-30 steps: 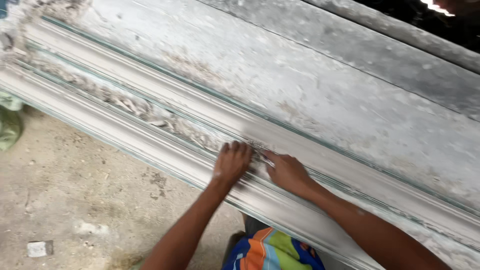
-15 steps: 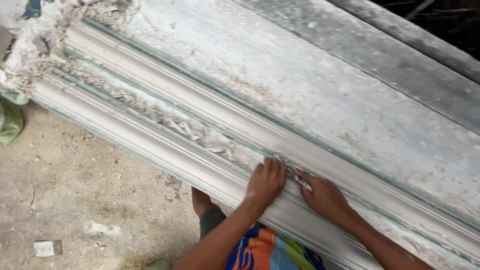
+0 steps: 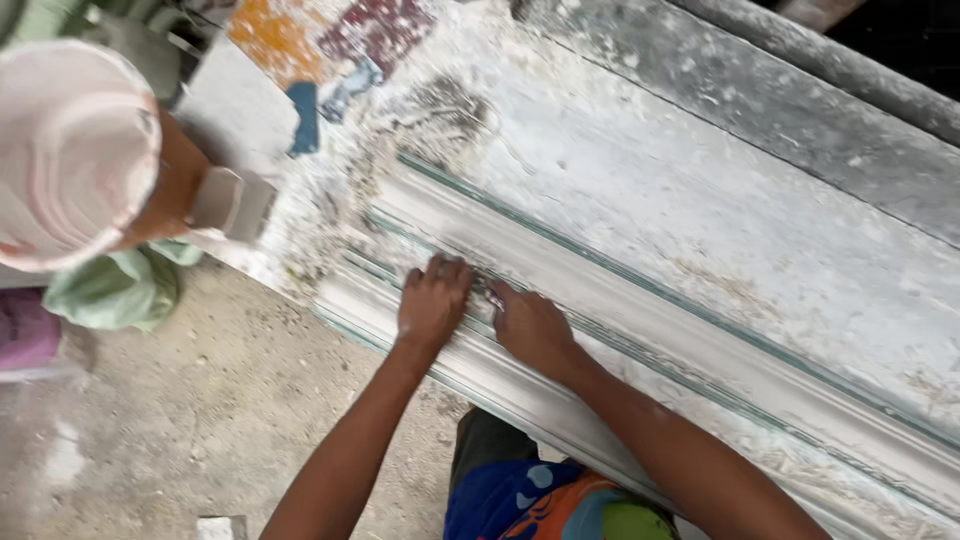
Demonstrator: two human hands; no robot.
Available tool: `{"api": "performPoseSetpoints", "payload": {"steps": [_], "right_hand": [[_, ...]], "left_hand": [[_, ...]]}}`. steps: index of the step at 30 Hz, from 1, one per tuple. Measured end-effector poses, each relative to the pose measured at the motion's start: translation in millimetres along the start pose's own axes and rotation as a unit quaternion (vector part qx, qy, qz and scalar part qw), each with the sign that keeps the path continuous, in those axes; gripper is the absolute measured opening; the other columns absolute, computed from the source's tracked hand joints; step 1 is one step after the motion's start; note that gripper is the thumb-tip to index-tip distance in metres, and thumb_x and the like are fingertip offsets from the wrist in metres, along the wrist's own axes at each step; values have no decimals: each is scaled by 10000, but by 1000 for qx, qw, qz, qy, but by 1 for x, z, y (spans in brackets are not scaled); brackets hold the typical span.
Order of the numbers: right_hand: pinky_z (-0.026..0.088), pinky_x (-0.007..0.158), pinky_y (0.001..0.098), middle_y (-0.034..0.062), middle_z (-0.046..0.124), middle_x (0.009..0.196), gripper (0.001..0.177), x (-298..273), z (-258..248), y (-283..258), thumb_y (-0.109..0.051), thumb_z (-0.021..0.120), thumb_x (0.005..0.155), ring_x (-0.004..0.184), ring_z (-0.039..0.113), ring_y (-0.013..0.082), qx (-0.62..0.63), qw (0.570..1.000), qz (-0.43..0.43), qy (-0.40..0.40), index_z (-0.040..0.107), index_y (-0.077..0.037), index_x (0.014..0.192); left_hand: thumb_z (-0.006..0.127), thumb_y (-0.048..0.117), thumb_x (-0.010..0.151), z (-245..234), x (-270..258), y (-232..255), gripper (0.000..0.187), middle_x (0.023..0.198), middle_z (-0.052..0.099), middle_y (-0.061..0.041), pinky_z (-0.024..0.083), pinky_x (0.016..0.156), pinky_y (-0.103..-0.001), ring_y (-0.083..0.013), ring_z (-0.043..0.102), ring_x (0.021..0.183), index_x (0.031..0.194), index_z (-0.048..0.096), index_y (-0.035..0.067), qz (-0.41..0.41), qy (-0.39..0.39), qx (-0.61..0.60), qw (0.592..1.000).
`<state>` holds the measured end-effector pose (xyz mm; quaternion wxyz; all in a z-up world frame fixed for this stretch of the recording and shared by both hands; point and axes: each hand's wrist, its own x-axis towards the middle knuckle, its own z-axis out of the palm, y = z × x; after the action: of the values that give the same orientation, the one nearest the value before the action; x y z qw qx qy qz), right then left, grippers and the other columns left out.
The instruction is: The person uses a scraper to remove dust and debris from the grooves of long white molding pieces. The person works along the length of the molding, clearing out accumulated material.
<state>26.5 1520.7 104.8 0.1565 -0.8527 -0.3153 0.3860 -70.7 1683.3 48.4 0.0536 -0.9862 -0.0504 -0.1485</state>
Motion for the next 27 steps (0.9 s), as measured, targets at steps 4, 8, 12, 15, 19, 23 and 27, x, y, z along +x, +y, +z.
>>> {"api": "performPoseSetpoints", "payload": {"steps": [4, 8, 12, 15, 19, 23, 27], "right_hand": [[556, 945, 601, 195, 736, 1209, 478, -40, 0, 12, -259, 470, 979, 1130, 695, 461, -11, 998, 60, -29, 535, -228, 1452], [561, 957, 599, 198, 730, 1226, 479, -58, -19, 10, -277, 504, 968, 1153, 682, 467, -46, 995, 83, -31, 539, -237, 1444], [535, 965, 617, 236, 705, 1209, 495, -1, 2, -33, -223, 467, 989, 1166, 657, 483, -41, 999, -2, -11, 485, -190, 1482], [534, 945, 616, 234, 710, 1181, 521, 15, 11, -43, -256, 487, 989, 1149, 667, 472, -29, 999, -19, 4, 464, -173, 1503], [557, 942, 607, 219, 726, 1164, 509, 0, -6, -38, -266, 505, 963, 1117, 685, 465, -54, 998, 31, -7, 504, -204, 1469], [565, 920, 600, 209, 731, 1159, 501, 25, 5, -54, -261, 500, 972, 1102, 694, 457, -31, 999, 15, 7, 514, -174, 1466], [554, 937, 629, 242, 724, 1173, 508, -1, -5, -28, -238, 538, 949, 1125, 677, 490, -37, 999, 30, 0, 524, -168, 1452]], "left_hand": [[636, 140, 918, 5, -15, 34, 139, 978, 750, -88, 534, 685, -443, -321, 684, 983, 1005, 745, 135, 28, -45, -85, 995], [629, 103, 920, -18, -11, 45, 205, 1006, 699, -176, 492, 647, -469, -377, 654, 964, 1110, 696, 68, 47, -29, -159, 986], [633, 108, 922, -14, -12, -25, 219, 1042, 727, -162, 533, 662, -462, -366, 669, 1012, 1121, 721, 84, -8, -32, -82, 996], [641, 100, 932, -1, -14, -42, 226, 1116, 745, -154, 554, 716, -456, -376, 666, 1115, 1137, 738, 92, -26, -27, -51, 998], [645, 97, 913, -6, -10, -22, 266, 1124, 717, -178, 551, 690, -471, -400, 656, 1096, 1170, 703, 65, -10, -49, -98, 994], [660, 65, 909, -4, -4, -52, 248, 1100, 706, -182, 548, 670, -455, -398, 663, 1084, 1155, 685, 44, -2, -34, -60, 998], [652, 62, 878, 14, -12, -15, 217, 1008, 718, -176, 537, 638, -477, -390, 673, 990, 1088, 709, 70, 0, -19, -77, 997]]}}
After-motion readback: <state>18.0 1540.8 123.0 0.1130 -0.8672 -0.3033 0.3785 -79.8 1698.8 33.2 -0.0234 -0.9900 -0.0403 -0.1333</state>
